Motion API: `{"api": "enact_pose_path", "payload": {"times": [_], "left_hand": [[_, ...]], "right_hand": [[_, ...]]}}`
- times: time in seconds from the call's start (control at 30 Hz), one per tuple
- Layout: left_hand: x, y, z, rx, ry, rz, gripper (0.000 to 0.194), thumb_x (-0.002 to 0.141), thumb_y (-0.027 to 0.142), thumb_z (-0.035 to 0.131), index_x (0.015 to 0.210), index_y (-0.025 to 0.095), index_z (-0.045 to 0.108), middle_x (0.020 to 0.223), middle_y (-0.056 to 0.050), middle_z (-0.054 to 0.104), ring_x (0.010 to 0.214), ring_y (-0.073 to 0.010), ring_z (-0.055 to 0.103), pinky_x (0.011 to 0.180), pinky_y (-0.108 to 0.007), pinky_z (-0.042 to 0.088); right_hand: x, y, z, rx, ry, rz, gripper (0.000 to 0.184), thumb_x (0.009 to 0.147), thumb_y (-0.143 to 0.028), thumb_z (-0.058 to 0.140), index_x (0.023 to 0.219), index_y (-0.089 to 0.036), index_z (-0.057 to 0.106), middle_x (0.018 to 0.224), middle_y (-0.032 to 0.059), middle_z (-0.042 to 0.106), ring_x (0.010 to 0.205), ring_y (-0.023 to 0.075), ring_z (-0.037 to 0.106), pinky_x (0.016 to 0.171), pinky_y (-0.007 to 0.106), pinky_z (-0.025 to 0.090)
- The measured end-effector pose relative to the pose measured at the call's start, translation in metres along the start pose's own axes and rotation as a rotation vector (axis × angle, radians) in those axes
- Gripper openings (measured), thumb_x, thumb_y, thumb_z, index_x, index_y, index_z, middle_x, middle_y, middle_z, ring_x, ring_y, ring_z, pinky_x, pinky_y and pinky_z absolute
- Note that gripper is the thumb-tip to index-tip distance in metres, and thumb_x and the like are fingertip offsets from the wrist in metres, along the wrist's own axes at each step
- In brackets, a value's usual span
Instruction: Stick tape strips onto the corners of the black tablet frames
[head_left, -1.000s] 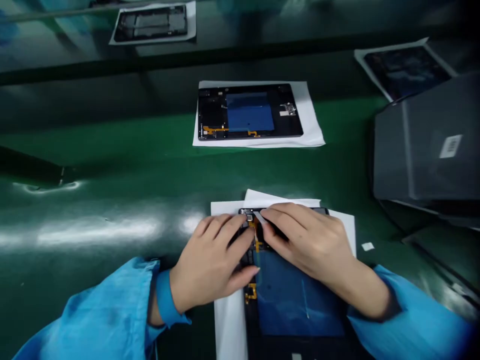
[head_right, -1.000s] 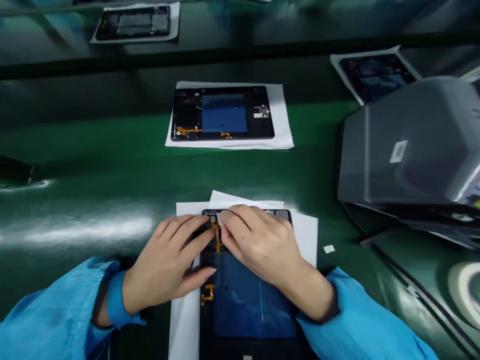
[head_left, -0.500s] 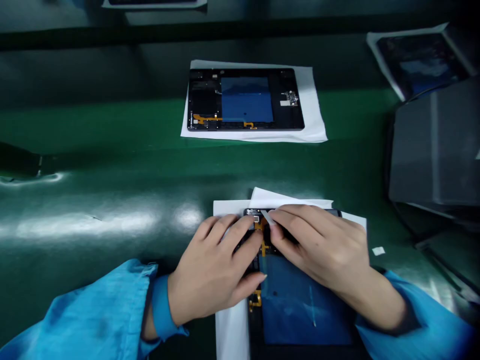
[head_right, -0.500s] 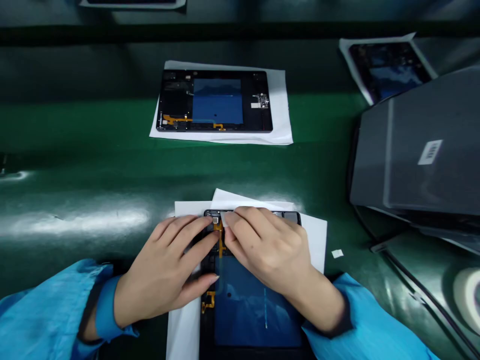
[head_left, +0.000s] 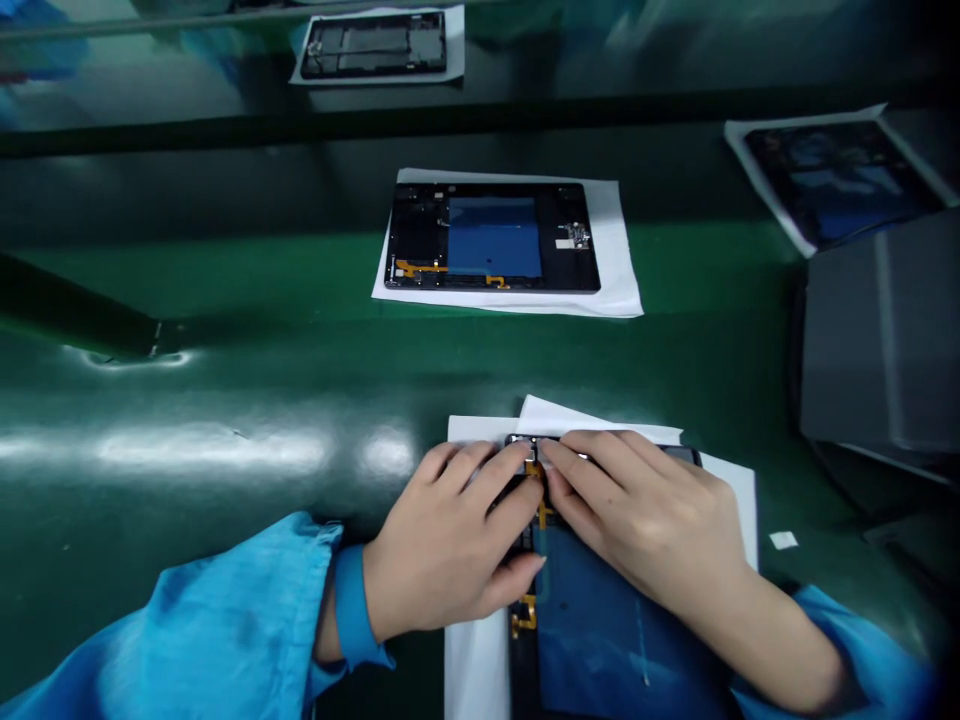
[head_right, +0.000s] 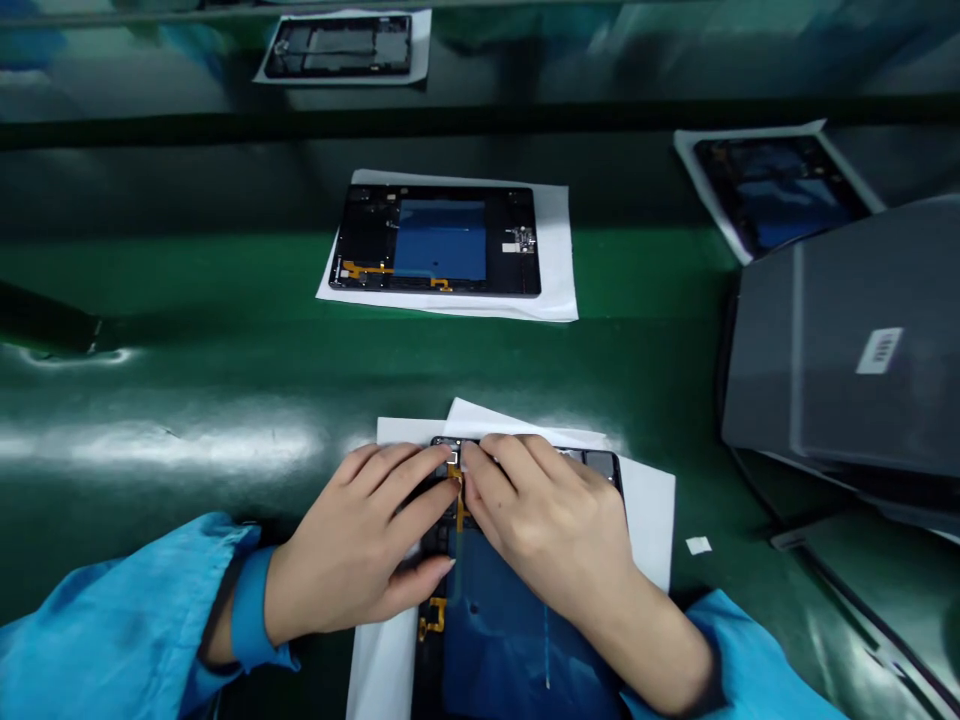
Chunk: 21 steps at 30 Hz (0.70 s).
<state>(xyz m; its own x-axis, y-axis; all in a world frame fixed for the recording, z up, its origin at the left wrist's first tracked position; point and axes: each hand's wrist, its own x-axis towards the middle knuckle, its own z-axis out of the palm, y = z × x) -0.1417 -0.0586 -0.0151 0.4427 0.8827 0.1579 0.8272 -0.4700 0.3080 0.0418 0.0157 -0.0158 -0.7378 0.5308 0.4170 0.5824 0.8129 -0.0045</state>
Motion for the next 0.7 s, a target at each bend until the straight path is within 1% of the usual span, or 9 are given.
{"api": "enact_pose_path", "payload": {"times": [0.17, 0.27, 0.43, 0.5, 0.57, 0.6, 0.67, 0.7], "left_hand": [[-0.002, 0.002, 0.000, 0.016, -0.009, -0.006, 0.044, 0.087, 0.045, 0.047, 0.118, 0.015, 0.056, 0.132, -0.011, 0.053, 0.114, -0.0295, 0.047, 0.094, -0.043, 0.036], [-0.004, 0.003, 0.000, 0.017, -0.009, 0.000, 0.044, 0.087, 0.045, 0.046, 0.118, 0.015, 0.055, 0.132, -0.011, 0.052, 0.114, -0.0294, 0.047, 0.095, -0.043, 0.037], [-0.005, 0.005, -0.003, 0.032, -0.007, -0.006, 0.043, 0.086, 0.043, 0.049, 0.117, 0.013, 0.055, 0.131, -0.012, 0.052, 0.114, -0.0299, 0.047, 0.095, -0.043, 0.038], [-0.006, 0.005, -0.004, 0.027, -0.010, -0.007, 0.043, 0.085, 0.042, 0.051, 0.117, 0.013, 0.055, 0.131, -0.012, 0.052, 0.114, -0.0297, 0.048, 0.094, -0.044, 0.039], [-0.007, 0.005, -0.006, 0.008, -0.006, 0.000, 0.044, 0.085, 0.042, 0.053, 0.118, 0.014, 0.055, 0.131, -0.013, 0.052, 0.114, -0.0293, 0.049, 0.094, -0.044, 0.040], [-0.007, 0.004, -0.007, -0.008, 0.000, -0.003, 0.044, 0.085, 0.043, 0.054, 0.119, 0.014, 0.054, 0.132, -0.013, 0.052, 0.115, -0.0290, 0.049, 0.094, -0.044, 0.041], [-0.007, 0.003, -0.007, -0.048, 0.010, -0.033, 0.043, 0.085, 0.042, 0.055, 0.120, 0.015, 0.054, 0.133, -0.013, 0.051, 0.118, -0.0276, 0.049, 0.094, -0.042, 0.042], [-0.008, 0.003, -0.007, -0.071, 0.018, -0.060, 0.042, 0.085, 0.041, 0.056, 0.120, 0.016, 0.054, 0.134, -0.013, 0.051, 0.119, -0.0269, 0.049, 0.094, -0.042, 0.042]], "right_hand": [[0.001, -0.005, -0.003, -0.030, -0.052, -0.025, 0.014, 0.090, -0.018, 0.053, 0.094, -0.014, 0.066, 0.085, 0.0033, 0.066, 0.074, 0.0157, 0.057, 0.057, 0.029, 0.036], [0.003, -0.009, -0.007, -0.077, -0.090, -0.051, 0.016, 0.090, -0.016, 0.050, 0.092, -0.013, 0.066, 0.080, 0.0043, 0.063, 0.073, 0.0163, 0.056, 0.052, 0.030, 0.034], [0.008, -0.016, -0.012, -0.159, -0.156, -0.079, 0.011, 0.084, -0.012, 0.053, 0.085, -0.013, 0.064, 0.075, 0.0049, 0.058, 0.070, 0.0172, 0.054, 0.047, 0.029, 0.032], [0.008, -0.018, -0.014, -0.163, -0.185, -0.082, 0.012, 0.081, -0.010, 0.054, 0.087, -0.013, 0.065, 0.076, 0.0057, 0.059, 0.073, 0.0180, 0.055, 0.047, 0.027, 0.035], [0.004, -0.018, -0.015, -0.133, -0.197, -0.094, 0.021, 0.079, -0.008, 0.053, 0.097, -0.011, 0.065, 0.086, 0.0079, 0.062, 0.080, 0.0194, 0.058, 0.053, 0.027, 0.042], [-0.002, -0.018, -0.017, -0.104, -0.192, -0.103, 0.027, 0.079, -0.007, 0.052, 0.104, -0.010, 0.064, 0.093, 0.0095, 0.063, 0.086, 0.0206, 0.058, 0.059, 0.028, 0.046], [-0.019, -0.014, -0.022, -0.005, -0.171, -0.136, 0.035, 0.081, -0.006, 0.047, 0.113, -0.012, 0.062, 0.111, 0.0114, 0.062, 0.100, 0.0235, 0.058, 0.073, 0.033, 0.051], [-0.030, -0.010, -0.025, 0.060, -0.155, -0.155, 0.036, 0.083, -0.008, 0.045, 0.114, -0.015, 0.061, 0.118, 0.0112, 0.060, 0.106, 0.0246, 0.056, 0.080, 0.037, 0.051]]}}
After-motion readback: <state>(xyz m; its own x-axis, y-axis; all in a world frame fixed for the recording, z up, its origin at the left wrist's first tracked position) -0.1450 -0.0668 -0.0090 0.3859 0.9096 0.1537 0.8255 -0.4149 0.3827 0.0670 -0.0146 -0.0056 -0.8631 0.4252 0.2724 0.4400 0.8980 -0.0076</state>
